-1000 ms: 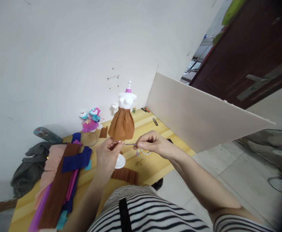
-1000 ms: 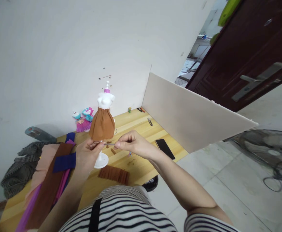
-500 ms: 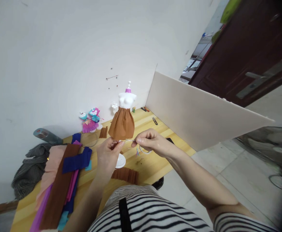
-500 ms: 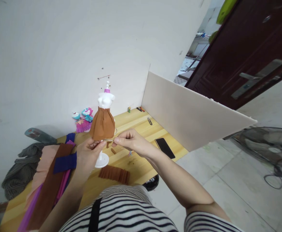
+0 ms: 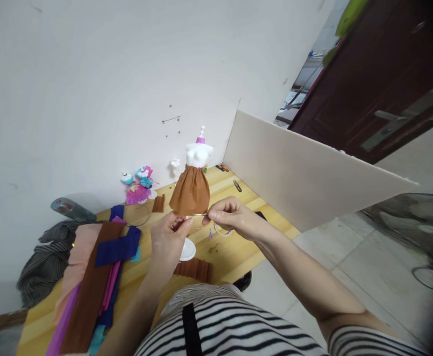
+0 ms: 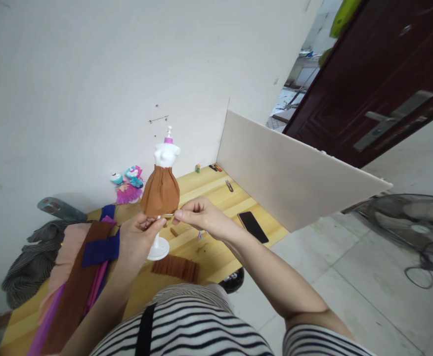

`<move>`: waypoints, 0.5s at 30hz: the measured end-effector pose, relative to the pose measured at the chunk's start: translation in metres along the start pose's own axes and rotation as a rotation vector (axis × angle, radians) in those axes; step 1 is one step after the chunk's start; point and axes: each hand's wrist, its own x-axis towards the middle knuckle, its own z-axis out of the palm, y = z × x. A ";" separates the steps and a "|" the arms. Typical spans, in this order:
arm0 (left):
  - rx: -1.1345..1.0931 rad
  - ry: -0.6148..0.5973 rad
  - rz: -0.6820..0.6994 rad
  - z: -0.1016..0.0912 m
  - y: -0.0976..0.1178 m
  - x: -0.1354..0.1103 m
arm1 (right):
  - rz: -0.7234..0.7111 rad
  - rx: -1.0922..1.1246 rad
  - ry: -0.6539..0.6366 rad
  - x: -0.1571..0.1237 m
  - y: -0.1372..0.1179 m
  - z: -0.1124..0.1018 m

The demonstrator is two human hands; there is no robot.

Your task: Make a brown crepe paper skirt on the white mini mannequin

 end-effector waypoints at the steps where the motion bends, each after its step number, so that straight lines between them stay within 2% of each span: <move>1: 0.006 -0.001 0.001 0.000 0.000 0.000 | -0.005 -0.008 0.004 0.000 0.000 0.000; 15: 0.024 -0.055 -0.003 0.002 -0.002 -0.002 | -0.040 -0.024 0.000 -0.003 0.001 -0.001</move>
